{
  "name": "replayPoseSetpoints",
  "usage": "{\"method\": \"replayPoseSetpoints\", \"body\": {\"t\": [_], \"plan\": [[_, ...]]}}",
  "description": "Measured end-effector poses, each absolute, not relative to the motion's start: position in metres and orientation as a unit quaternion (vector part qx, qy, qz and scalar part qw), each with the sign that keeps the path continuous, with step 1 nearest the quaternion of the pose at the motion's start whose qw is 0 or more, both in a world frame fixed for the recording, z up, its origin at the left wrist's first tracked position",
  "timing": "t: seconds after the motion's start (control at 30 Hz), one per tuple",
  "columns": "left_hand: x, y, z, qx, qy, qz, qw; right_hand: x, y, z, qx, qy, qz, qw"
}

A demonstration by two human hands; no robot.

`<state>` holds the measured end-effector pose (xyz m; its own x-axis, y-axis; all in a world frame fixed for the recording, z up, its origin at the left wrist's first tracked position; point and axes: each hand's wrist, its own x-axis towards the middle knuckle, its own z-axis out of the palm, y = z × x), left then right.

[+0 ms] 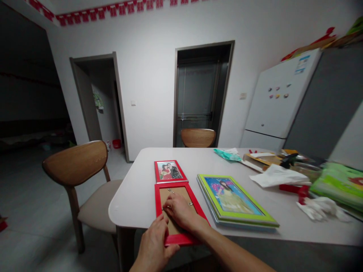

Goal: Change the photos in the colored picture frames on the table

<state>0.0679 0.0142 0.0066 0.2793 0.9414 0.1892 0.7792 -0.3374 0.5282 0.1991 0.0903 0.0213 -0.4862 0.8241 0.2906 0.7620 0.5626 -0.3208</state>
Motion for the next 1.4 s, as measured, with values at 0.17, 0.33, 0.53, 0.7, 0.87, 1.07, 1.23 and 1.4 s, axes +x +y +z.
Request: {"method": "replayPoseSetpoints", "body": {"t": [0.17,0.33,0.53,0.7,0.87,1.07,1.23,1.4], "plan": [[0.069,0.012,0.007,0.777,0.558,0.239,0.170,0.194,0.105,0.014,-0.508,-0.825,0.134,0.208],[0.070,0.009,0.010,0.778,0.558,0.232,0.172,0.187,0.115,0.009,-0.538,-0.801,0.166,0.203],[0.068,0.011,0.009,0.774,0.569,0.218,0.172,0.197,0.122,0.005,-0.551,-0.781,0.179,0.232],[0.067,0.010,0.011,0.768,0.577,0.209,0.184,0.210,0.142,0.002,-0.614,-0.736,0.131,0.255],[0.070,0.007,0.014,0.762,0.578,0.212,0.199,0.206,0.160,0.000,-0.667,-0.699,0.105,0.236],[0.067,0.007,0.013,0.768,0.572,0.210,0.199,0.203,0.171,0.003,-0.698,-0.670,0.110,0.225],[0.073,0.006,0.016,0.789,0.563,0.171,0.174,0.208,0.161,0.011,-0.654,-0.692,0.137,0.274],[0.093,0.013,0.007,0.824,0.515,0.151,0.183,0.229,0.137,0.022,-0.594,-0.711,0.159,0.341]]}}
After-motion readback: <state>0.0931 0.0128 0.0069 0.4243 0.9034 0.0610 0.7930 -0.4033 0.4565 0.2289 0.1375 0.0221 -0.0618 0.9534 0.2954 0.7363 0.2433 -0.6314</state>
